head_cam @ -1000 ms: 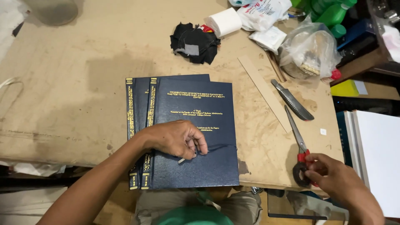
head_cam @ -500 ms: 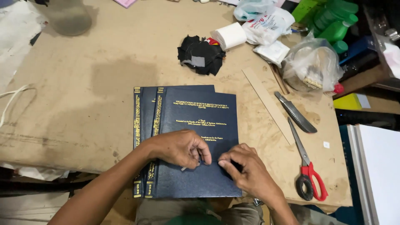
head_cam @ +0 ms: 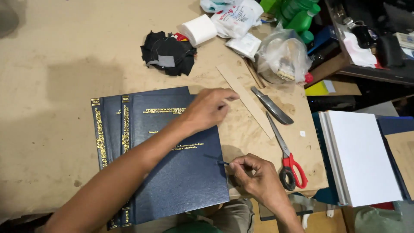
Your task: Applying small adhesive labels to hardbound book covers and wiping them clean with a cloth.
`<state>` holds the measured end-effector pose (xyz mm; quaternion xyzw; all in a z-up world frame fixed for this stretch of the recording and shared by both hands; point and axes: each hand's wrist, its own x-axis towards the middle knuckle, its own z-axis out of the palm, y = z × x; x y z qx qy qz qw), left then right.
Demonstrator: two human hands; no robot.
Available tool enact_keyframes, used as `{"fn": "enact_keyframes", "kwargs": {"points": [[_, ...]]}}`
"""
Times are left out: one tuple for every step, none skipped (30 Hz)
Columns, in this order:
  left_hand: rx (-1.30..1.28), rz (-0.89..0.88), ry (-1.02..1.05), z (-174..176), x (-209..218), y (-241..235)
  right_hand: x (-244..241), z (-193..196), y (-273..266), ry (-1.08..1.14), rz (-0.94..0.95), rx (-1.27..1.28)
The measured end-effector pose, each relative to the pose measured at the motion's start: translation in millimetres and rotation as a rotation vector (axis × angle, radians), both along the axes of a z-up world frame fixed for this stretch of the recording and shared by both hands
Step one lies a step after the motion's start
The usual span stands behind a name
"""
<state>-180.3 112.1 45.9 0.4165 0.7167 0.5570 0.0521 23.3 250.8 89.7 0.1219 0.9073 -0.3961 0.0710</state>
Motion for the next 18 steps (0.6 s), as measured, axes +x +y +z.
{"fn": "enact_keyframes", "kwargs": {"points": [[-0.11, 0.026, 0.049, -5.6, -0.2, 10.0, 0.6, 1.4, -0.5, -0.042, -0.041, 0.006], [-0.221, 0.051, 0.098, -11.2, -0.4, 20.6, 1.2, 2.8, -0.4, -0.083, -0.081, 0.012], [-0.22, 0.048, 0.098, -4.5, 8.6, 12.2, 1.7, 2.8, 0.6, -0.083, -0.085, 0.012], [-0.161, 0.03, 0.148, 1.9, 17.5, 4.4, 2.1, 2.5, 2.3, -0.072, -0.095, 0.046], [-0.105, 0.011, 0.195, 7.3, 27.3, -3.9, 3.6, 1.2, 3.4, -0.064, -0.106, 0.078], [-0.108, 0.007, 0.192, 22.2, 42.6, -17.5, 5.1, 1.2, 4.8, -0.068, -0.111, 0.074], [-0.192, -0.021, -0.038, 37.8, 57.0, -33.4, 4.4, 1.0, 5.2, -0.04, -0.084, 0.081], [-0.275, -0.049, -0.268, 53.8, 71.6, -50.1, 3.9, 0.9, 4.4, -0.012, -0.057, 0.087], [-0.281, -0.036, -0.27, 55.6, 78.9, -56.6, 2.3, 0.6, 3.4, -0.011, -0.044, 0.079], [-0.449, -0.017, -0.37, 57.5, 86.5, -64.1, 0.9, 0.3, 1.1, 0.015, -0.022, 0.098], [-0.615, 0.007, -0.474, 59.3, 94.6, -72.8, -1.4, -0.1, -1.9, 0.042, 0.006, 0.117], [-0.619, 0.026, -0.481, 45.5, 98.8, -76.8, -2.6, -2.5, -4.4, 0.042, 0.025, 0.108], [-0.503, 0.071, -0.455, 32.1, 102.8, -81.4, -4.1, -4.7, -7.2, 0.099, 0.058, 0.082], [-0.388, 0.116, -0.426, 18.8, 106.8, -86.2, -5.7, -6.8, -10.2, 0.155, 0.091, 0.055], [-0.39, 0.13, -0.429, 23.3, 108.4, -91.9, -8.1, -5.6, -13.6, 0.155, 0.104, 0.048], [-0.416, 0.153, -0.502, 27.8, 109.7, -97.0, -10.8, -4.5, -16.5, 0.094, 0.089, 0.002], [-0.439, 0.167, -0.573, 32.1, 110.7, -100.3, -12.4, -2.8, -18.2, 0.033, 0.068, -0.04], [-0.44, 0.174, -0.575, 29.8, 110.6, -103.8, -15.6, -1.7, -20.6, 0.032, 0.074, -0.043]]}}
